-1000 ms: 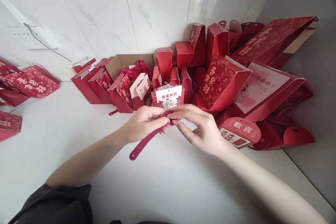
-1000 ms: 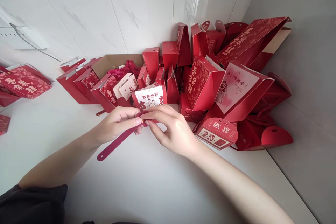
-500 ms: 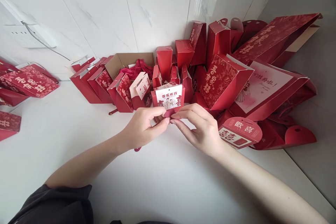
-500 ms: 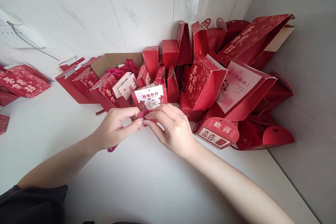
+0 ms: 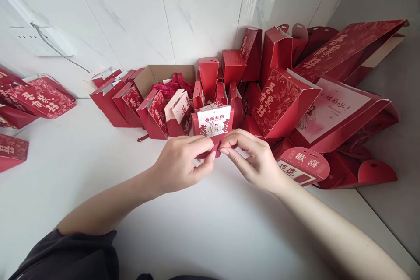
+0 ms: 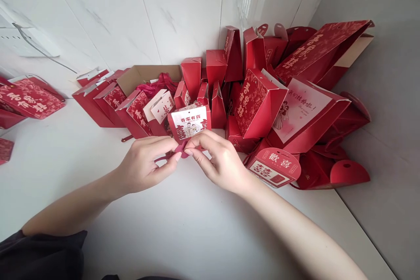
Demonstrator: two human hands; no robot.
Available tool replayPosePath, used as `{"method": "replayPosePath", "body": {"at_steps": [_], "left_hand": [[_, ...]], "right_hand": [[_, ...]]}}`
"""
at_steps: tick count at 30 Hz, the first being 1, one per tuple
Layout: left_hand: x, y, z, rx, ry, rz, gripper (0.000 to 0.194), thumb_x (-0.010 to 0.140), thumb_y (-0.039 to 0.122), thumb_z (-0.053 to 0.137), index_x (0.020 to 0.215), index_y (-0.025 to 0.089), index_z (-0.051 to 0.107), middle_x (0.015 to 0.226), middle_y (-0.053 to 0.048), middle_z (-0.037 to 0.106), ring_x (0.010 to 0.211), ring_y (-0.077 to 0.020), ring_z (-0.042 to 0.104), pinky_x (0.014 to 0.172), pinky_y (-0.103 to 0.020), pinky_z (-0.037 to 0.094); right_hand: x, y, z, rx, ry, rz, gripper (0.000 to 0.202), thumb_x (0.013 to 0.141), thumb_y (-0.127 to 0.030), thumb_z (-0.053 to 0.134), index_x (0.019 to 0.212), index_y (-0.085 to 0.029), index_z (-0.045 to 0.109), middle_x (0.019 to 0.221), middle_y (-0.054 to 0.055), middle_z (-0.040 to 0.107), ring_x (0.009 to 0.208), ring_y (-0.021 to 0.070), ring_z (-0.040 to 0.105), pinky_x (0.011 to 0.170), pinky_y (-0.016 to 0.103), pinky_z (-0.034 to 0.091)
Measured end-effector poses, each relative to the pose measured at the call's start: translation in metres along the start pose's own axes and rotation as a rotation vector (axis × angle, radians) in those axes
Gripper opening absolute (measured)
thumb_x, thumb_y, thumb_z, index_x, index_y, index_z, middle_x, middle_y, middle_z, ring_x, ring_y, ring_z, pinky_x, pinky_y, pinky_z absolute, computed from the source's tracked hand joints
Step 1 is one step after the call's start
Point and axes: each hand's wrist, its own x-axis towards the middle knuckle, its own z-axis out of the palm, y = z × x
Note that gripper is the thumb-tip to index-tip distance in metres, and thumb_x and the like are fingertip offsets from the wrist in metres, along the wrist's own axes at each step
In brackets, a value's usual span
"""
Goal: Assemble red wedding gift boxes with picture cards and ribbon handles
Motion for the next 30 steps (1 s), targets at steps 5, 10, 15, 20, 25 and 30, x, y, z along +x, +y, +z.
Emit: {"method": "replayPosePath", "body": {"at_steps": [5, 10, 15, 20, 25, 30], "left_hand": [[0.0, -0.001, 0.0, -0.007, 0.014, -0.02, 0.02, 0.09, 0.02, 0.052, 0.071, 0.019, 0.046, 0.06, 0.004, 0.046, 0.054, -0.0093, 0.037, 0.051, -0.026, 0.031], [0.003, -0.001, -0.007, -0.242, -0.097, -0.147, 0.02, 0.094, 0.024, 0.052, 0.074, 0.019, 0.051, 0.062, 0.003, 0.048, 0.056, -0.0095, 0.042, 0.052, -0.024, 0.035], [0.006, -0.003, -0.008, -0.684, -0.239, -0.365, 0.026, 0.098, 0.033, 0.052, 0.082, 0.017, 0.063, 0.075, -0.002, 0.064, 0.065, -0.0118, 0.062, 0.063, -0.024, 0.053], [0.008, -0.01, -0.002, -0.857, -0.282, -0.458, 0.024, 0.097, 0.036, 0.055, 0.093, 0.016, 0.067, 0.075, -0.003, 0.066, 0.064, -0.0125, 0.064, 0.062, -0.025, 0.055], [0.009, -0.011, -0.003, -0.897, -0.32, -0.473, 0.022, 0.096, 0.033, 0.057, 0.089, 0.015, 0.067, 0.075, -0.004, 0.068, 0.062, -0.0121, 0.064, 0.061, -0.024, 0.055], [0.01, -0.013, -0.012, -0.937, -0.204, -0.367, 0.024, 0.095, 0.032, 0.056, 0.082, 0.014, 0.065, 0.07, -0.004, 0.066, 0.057, -0.0115, 0.061, 0.056, -0.024, 0.053]], "right_hand": [[0.0, 0.0, -0.003, 0.066, -0.011, 0.071, 0.008, 0.096, -0.024, 0.059, 0.092, -0.021, 0.064, 0.088, 0.004, 0.065, 0.081, 0.0158, 0.061, 0.073, 0.031, 0.053], [-0.001, 0.008, 0.001, 0.306, 0.163, 0.25, 0.015, 0.099, -0.033, 0.054, 0.098, -0.022, 0.064, 0.085, 0.002, 0.066, 0.078, 0.0148, 0.063, 0.071, 0.03, 0.055], [-0.001, 0.015, 0.003, 0.38, 0.055, 0.229, 0.011, 0.093, -0.027, 0.064, 0.101, -0.022, 0.07, 0.096, 0.004, 0.068, 0.083, 0.0157, 0.066, 0.074, 0.032, 0.057], [-0.001, 0.01, 0.0, 0.204, 0.039, 0.126, 0.008, 0.091, -0.019, 0.064, 0.097, -0.021, 0.068, 0.092, 0.005, 0.068, 0.082, 0.0164, 0.064, 0.072, 0.032, 0.055], [-0.001, 0.004, -0.001, 0.072, 0.02, 0.048, 0.01, 0.086, -0.011, 0.062, 0.092, -0.019, 0.063, 0.084, 0.003, 0.066, 0.075, 0.0141, 0.06, 0.069, 0.029, 0.053], [-0.001, 0.006, -0.001, 0.059, 0.022, 0.077, 0.007, 0.084, -0.011, 0.063, 0.085, -0.019, 0.061, 0.079, 0.001, 0.066, 0.07, 0.0125, 0.06, 0.067, 0.027, 0.051]]}}
